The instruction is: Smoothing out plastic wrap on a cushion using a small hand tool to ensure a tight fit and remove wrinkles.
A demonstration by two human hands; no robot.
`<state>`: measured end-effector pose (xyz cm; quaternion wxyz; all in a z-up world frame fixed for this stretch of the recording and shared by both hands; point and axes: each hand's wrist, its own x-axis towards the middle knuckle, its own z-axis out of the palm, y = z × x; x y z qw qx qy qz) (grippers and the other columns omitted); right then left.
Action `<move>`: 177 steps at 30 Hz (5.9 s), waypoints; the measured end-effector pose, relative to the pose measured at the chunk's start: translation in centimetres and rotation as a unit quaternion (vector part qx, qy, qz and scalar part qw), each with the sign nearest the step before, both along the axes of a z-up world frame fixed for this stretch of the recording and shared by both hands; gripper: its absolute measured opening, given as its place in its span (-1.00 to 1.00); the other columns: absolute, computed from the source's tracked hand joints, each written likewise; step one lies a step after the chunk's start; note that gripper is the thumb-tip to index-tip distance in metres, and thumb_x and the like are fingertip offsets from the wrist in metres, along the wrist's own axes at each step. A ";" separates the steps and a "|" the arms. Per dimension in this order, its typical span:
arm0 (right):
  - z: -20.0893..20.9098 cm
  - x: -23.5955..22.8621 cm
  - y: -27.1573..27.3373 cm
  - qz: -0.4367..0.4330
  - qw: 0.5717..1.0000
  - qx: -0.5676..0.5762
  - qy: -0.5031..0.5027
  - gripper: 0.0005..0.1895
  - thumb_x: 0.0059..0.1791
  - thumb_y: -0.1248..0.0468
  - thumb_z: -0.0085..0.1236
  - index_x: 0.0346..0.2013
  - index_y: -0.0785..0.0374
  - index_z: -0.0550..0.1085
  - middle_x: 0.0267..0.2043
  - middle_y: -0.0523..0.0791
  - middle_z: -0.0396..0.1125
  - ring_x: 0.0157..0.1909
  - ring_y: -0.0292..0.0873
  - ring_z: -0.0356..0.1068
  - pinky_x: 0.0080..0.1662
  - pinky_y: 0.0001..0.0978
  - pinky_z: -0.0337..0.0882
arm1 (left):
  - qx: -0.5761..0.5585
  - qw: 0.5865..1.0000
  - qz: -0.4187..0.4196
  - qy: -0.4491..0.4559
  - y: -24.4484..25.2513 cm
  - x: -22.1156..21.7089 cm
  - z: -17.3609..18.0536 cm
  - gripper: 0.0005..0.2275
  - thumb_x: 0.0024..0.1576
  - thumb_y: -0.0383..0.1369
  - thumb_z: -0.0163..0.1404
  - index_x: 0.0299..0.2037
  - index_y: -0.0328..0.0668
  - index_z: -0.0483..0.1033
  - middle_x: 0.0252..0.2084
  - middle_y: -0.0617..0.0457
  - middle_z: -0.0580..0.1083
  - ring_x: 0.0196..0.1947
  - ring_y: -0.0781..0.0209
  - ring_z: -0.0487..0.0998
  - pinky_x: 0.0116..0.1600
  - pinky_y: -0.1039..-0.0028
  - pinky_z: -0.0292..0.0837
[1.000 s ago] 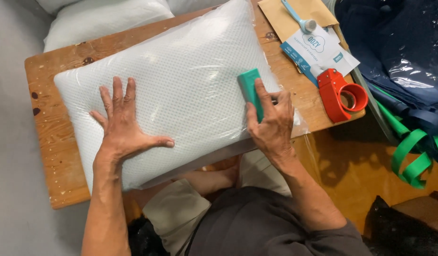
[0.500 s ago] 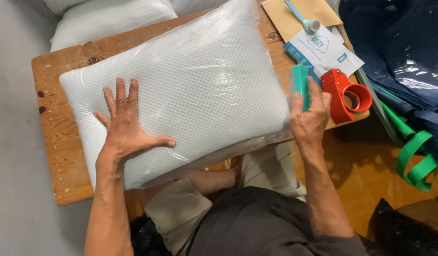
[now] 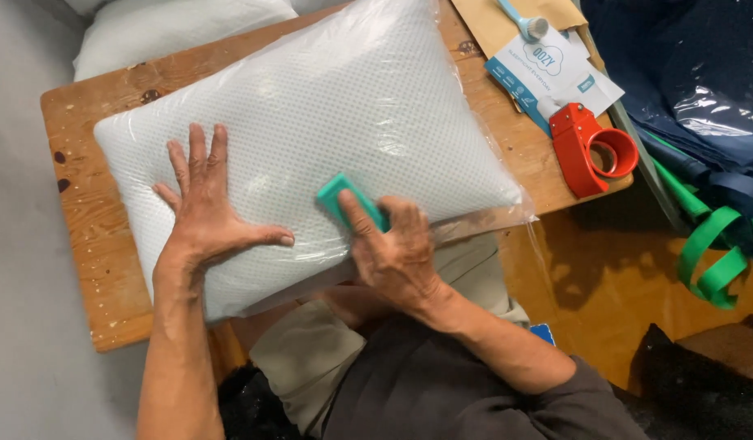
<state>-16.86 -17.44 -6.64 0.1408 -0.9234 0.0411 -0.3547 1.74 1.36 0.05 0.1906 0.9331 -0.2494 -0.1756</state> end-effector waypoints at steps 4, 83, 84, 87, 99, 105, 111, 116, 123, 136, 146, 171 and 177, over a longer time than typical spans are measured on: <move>-0.9 -2.1 -6.0 -0.068 0.997 0.005 0.047 -0.24 -0.01 0.24 0.22 0.48 0.03 0.19 -0.02 0.05 0.17 -0.01 0.09 0.25 -0.03 0.02 0.35 | -0.001 1.000 -0.005 -0.003 -0.2 0.2 -0.5 0.43 -0.53 0.18 0.36 0.54 0.28 -0.48 0.59 0.14 -0.56 0.52 -0.14 -0.72 0.31 -0.51 -0.72; -0.5 5.5 -19.6 -0.111 0.900 0.418 0.060 -0.75 0.00 0.22 0.19 -0.57 0.21 0.51 -0.52 -0.27 0.40 -0.42 -0.35 0.30 -0.29 -0.39 0.32 | -0.034 0.977 -0.086 -0.193 3.6 -5.6 -3.8 0.29 -0.40 0.38 0.13 0.57 0.27 -0.36 0.62 0.04 -0.44 0.57 -0.37 -0.54 0.25 -0.71 -0.56; -0.4 5.3 -19.8 -0.100 0.880 0.461 0.053 -0.71 0.02 0.26 0.20 -0.60 0.18 0.47 -0.56 -0.30 0.33 -0.44 -0.40 0.22 -0.33 -0.45 0.28 | -0.037 0.976 -0.087 -0.195 3.5 -5.5 -3.8 0.30 -0.40 0.38 0.13 0.57 0.27 -0.36 0.62 0.04 -0.44 0.57 -0.37 -0.55 0.25 -0.71 -0.56; -0.1 5.0 -19.5 -0.085 0.847 0.522 0.043 -0.72 0.05 0.25 0.09 -0.56 0.18 0.49 -0.59 -0.26 0.31 -0.48 -0.41 0.22 -0.35 -0.52 0.26 | -0.039 0.977 -0.085 -0.193 3.5 -5.5 -3.8 0.30 -0.41 0.36 0.15 0.57 0.26 -0.36 0.63 0.04 -0.44 0.57 -0.35 -0.55 0.24 -0.72 -0.53; -0.5 3.7 -15.7 0.014 0.944 0.330 -0.011 -0.77 0.08 0.30 0.11 -0.01 0.26 0.60 -0.16 -0.12 0.29 -0.05 -0.13 0.33 0.04 -0.37 0.37 | -0.037 0.975 -0.085 -0.201 3.5 -5.7 -4.1 0.29 -0.37 0.37 0.14 0.57 0.26 -0.39 0.62 0.07 -0.48 0.57 -0.33 -0.57 0.26 -0.71 -0.55; -1.1 2.0 -14.3 0.009 0.963 0.270 -0.022 -0.79 0.07 0.30 0.11 -0.01 0.14 0.59 -0.11 -0.16 0.29 -0.02 -0.11 0.29 0.12 -0.15 0.20 | -0.049 0.972 -0.091 -0.212 3.6 -5.8 -4.4 0.28 -0.36 0.42 0.07 0.58 0.20 -0.35 0.62 0.05 -0.46 0.58 -0.23 -0.61 0.27 -0.70 -0.59; 0.0 0.4 -12.3 -0.006 0.947 0.292 -0.132 -0.89 0.03 0.41 0.24 -0.15 0.29 0.57 -0.20 -0.06 0.28 -0.14 -0.12 0.35 -0.02 -0.35 0.43 | -0.064 0.966 -0.091 -0.232 3.8 -6.2 -5.1 0.28 -0.35 0.37 0.14 0.58 0.18 -0.32 0.63 0.04 -0.45 0.59 -0.20 -0.59 0.30 -0.67 -0.62; 0.1 0.9 -16.2 -0.094 0.909 0.399 -0.080 -0.92 0.03 0.36 0.15 -0.19 0.22 0.56 -0.15 -0.10 0.37 -0.13 -0.20 0.37 -0.14 -0.42 0.47 | -0.061 0.964 -0.095 -0.242 3.8 -6.4 -5.0 0.26 -0.32 0.38 0.11 0.58 0.18 -0.35 0.63 0.02 -0.45 0.59 -0.20 -0.60 0.31 -0.65 -0.62; -1.5 3.6 -18.8 -0.051 0.834 0.532 0.140 -0.62 0.02 0.23 0.02 0.10 0.27 0.53 0.18 -0.12 0.45 0.22 -0.29 0.39 0.26 -0.52 0.27 | -0.062 0.960 -0.100 -0.253 3.9 -6.3 -5.5 0.25 -0.30 0.39 0.08 0.59 0.14 -0.35 0.62 -0.03 -0.44 0.59 -0.19 -0.60 0.32 -0.64 -0.64; -0.1 4.0 -17.8 -0.058 0.830 0.546 0.095 -0.52 0.16 -0.02 -0.09 -0.59 0.07 0.25 -0.47 -0.38 0.02 -0.35 -0.40 0.03 -0.25 -0.45 0.09 | -0.062 0.961 -0.096 -0.252 3.8 -6.3 -5.5 0.25 -0.29 0.41 0.06 0.59 0.13 -0.34 0.62 -0.03 -0.44 0.59 -0.22 -0.58 0.33 -0.62 -0.63; 0.7 4.6 -17.0 -0.007 0.821 0.561 0.108 -0.70 -0.02 0.19 0.18 -0.04 0.24 0.61 -0.03 -0.16 0.54 -0.03 -0.34 0.47 0.04 -0.56 0.42 | -0.064 0.963 -0.087 -0.248 3.7 -6.3 -5.6 0.28 -0.34 0.42 0.09 0.59 0.12 -0.33 0.62 -0.02 -0.43 0.58 -0.24 -0.59 0.33 -0.61 -0.66; -2.2 4.4 -17.1 -0.026 0.810 0.582 0.072 -0.70 0.02 0.12 0.18 -0.16 0.30 0.62 -0.18 -0.25 0.52 -0.11 -0.43 0.39 -0.04 -0.60 0.38 | -0.066 0.960 -0.087 -0.259 3.6 -6.5 -5.6 0.26 -0.30 0.41 0.07 0.59 0.15 -0.33 0.63 0.01 -0.42 0.58 -0.21 -0.59 0.30 -0.64 -0.63; -1.5 4.2 -16.7 -0.035 0.775 0.629 0.046 -0.65 -0.01 0.12 0.20 -0.09 0.34 0.61 -0.08 -0.18 0.53 -0.06 -0.39 0.42 0.03 -0.60 0.42 | -0.065 0.963 -0.082 -0.248 3.7 -6.5 -5.6 0.27 -0.34 0.41 0.09 0.58 0.21 -0.36 0.63 0.02 -0.45 0.58 -0.22 -0.61 0.30 -0.63 -0.66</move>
